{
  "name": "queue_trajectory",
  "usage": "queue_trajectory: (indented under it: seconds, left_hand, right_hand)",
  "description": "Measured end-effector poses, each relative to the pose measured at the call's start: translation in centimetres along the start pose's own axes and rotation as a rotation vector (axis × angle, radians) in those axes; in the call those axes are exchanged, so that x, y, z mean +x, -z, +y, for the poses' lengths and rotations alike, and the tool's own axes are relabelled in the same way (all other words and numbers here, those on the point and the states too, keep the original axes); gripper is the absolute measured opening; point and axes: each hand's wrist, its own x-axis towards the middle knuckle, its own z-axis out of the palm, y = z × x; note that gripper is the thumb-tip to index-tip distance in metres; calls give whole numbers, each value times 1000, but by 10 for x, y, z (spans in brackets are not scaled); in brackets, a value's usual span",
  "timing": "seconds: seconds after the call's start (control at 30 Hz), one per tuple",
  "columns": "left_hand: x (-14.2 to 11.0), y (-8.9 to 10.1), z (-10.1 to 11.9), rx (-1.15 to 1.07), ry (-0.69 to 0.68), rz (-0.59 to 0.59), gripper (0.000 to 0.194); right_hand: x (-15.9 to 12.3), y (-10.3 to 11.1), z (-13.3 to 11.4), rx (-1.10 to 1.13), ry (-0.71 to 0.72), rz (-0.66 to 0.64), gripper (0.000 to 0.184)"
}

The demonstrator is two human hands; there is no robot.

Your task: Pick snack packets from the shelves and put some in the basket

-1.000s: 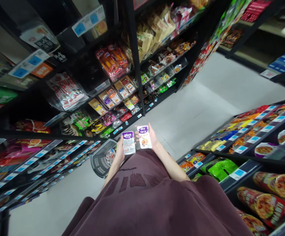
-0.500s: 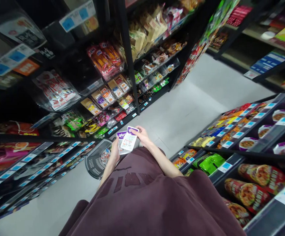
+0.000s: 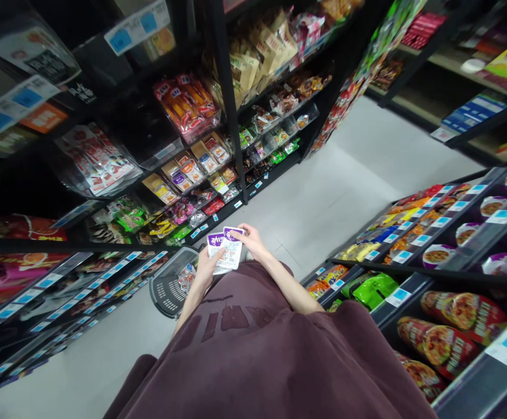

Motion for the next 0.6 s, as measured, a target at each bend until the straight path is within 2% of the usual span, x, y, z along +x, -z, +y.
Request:
queue_trajectory:
  seconds: [0.23,0.43,0.6]
  left_hand:
    - [0,-1,1,-18,21,-15,49]
    - [-2,0,-2,118,-47,-31,42]
    - [-5,-3,-3,104,-44,-30,42]
  right_hand:
    - [0,0,-2,4,-44,-1,32]
    - [-5,1,-8,-164,107,-36,25]
    - [-7,3,-7,-208,107,-51,27]
